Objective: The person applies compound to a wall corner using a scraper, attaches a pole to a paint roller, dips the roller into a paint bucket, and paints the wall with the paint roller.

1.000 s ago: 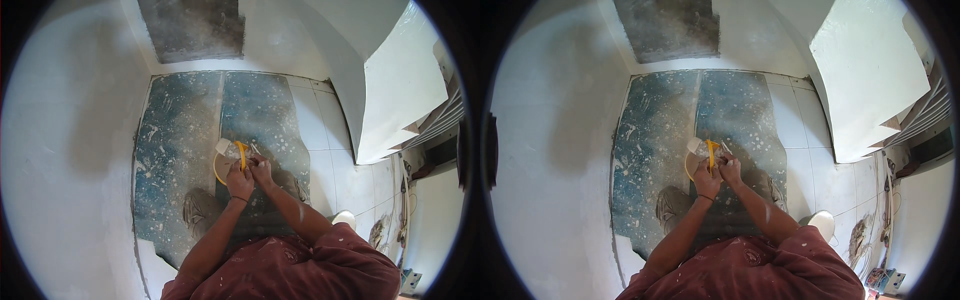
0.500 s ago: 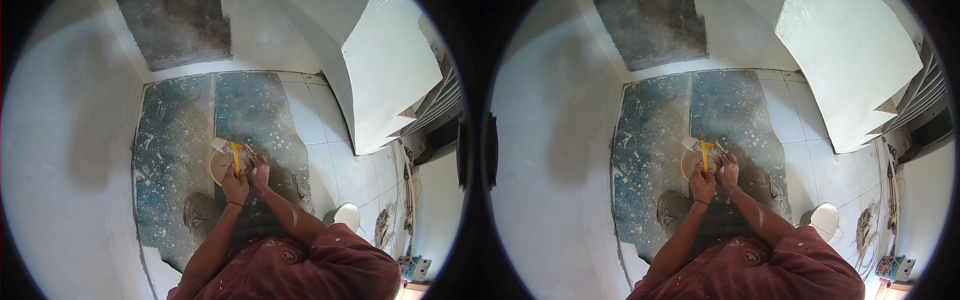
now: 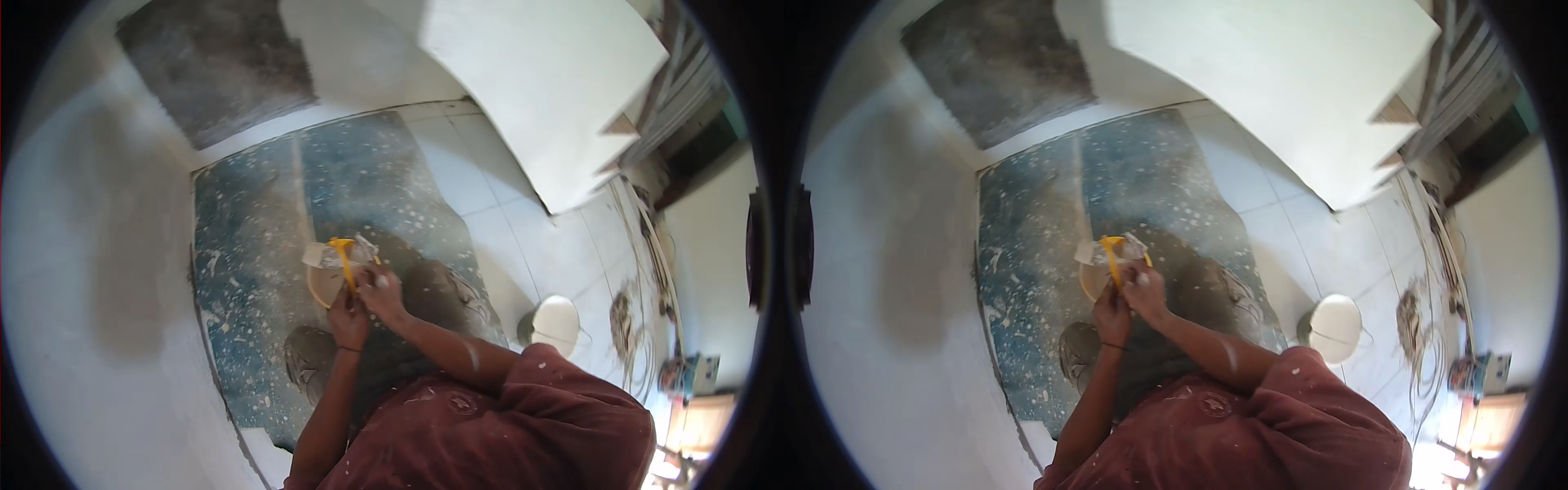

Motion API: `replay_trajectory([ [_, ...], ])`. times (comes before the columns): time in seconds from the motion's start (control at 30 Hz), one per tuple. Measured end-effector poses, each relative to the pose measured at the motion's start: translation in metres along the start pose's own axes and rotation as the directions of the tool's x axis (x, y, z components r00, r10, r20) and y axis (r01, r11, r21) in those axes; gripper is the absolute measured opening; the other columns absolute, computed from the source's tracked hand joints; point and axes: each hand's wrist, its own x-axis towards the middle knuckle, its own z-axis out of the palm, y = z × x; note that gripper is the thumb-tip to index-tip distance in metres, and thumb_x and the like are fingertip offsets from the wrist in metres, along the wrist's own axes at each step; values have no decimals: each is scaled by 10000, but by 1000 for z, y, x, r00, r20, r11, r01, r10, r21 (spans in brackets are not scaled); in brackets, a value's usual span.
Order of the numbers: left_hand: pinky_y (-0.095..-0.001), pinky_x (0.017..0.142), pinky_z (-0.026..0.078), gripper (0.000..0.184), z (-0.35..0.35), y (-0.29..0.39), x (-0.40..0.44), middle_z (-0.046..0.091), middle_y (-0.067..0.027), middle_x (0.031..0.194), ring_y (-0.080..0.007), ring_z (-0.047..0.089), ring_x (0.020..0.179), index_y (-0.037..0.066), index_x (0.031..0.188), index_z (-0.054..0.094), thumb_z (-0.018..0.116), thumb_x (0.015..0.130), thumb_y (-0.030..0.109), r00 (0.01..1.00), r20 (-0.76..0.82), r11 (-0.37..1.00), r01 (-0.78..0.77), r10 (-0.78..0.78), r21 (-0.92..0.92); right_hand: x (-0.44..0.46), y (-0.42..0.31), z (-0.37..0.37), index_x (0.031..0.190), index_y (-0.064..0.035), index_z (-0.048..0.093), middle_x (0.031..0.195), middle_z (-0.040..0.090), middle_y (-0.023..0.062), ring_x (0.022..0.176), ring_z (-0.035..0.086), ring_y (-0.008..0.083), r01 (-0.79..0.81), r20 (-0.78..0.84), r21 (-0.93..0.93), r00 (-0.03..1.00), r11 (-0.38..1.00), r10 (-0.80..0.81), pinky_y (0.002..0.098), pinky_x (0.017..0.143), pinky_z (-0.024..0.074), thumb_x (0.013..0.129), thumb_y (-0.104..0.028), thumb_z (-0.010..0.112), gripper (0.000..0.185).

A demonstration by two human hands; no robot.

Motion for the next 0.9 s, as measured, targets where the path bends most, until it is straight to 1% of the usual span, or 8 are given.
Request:
replay_trajectory([
  [0.03,-396,843,546,390,-6,2,-5,700,-279,1030,-337,717,941,-63,1252,626,593,888,75,997,9,996,-72,72,58,8,4,9,1022,-69,680,986,643,106,871,616,234,378,-69,-12,923,926,-377,380,742,488,874,-163,692,175],
  [0.1,-364,887,535,378,-18,4,-14,710,-253,1056,-295,714,979,-66,1251,629,564,897,48,992,121,996,54,-45,-71,51,57,53,1031,-59,676,852,640,83,774,616,173,492,42,329,845,806,-533,331,691,489,929,-153,667,139],
  [0.2,-356,917,520,374,-40,8,-28,700,-204,1144,-263,683,1029,-66,1267,622,529,920,38,974,223,996,61,-44,-70,58,18,29,906,-20,632,770,618,52,676,594,151,53,379,407,898,912,-222,323,595,474,941,-158,680,151],
  [0.3,-359,964,497,355,-82,29,-40,674,-193,1201,-245,650,1079,-69,1250,628,538,932,60,976,216,997,18,0,-81,41,-43,7,881,12,633,748,627,52,646,588,169,-339,194,274,936,900,293,372,555,473,883,-166,702,191],
  [0.33,-361,972,493,344,-93,23,-44,677,-188,1193,-247,648,1080,-70,1233,635,542,930,63,984,173,997,44,-34,-56,46,-34,1,837,15,627,713,607,53,609,576,166,-62,158,251,987,966,23,365,523,458,877,-151,698,185],
  [0.47,-367,990,482,304,-155,-45,-66,685,-171,1164,-254,640,1089,-70,1171,657,560,926,81,981,56,983,186,-186,8,-32,-129,-115,698,28,627,594,562,72,483,540,165,-106,190,533,982,840,4,335,425,424,855,-83,671,197],
  [0.57,-369,994,482,295,-147,-67,-52,689,-176,1159,-265,641,1101,-73,1149,663,580,925,99,974,78,977,212,-211,-3,-101,-201,-234,859,65,690,666,597,71,525,548,126,-22,155,522,985,853,-70,267,458,472,890,-79,663,150],
  [0.9,-460,1101,403,516,-99,-132,-43,635,-211,1303,-408,568,1241,13,1271,652,540,948,400,680,690,833,-216,-246,509,-360,-248,-482,997,79,622,638,548,9,394,407,25,266,-357,366,925,892,-129,214,406,395,987,-95,549,189],
])
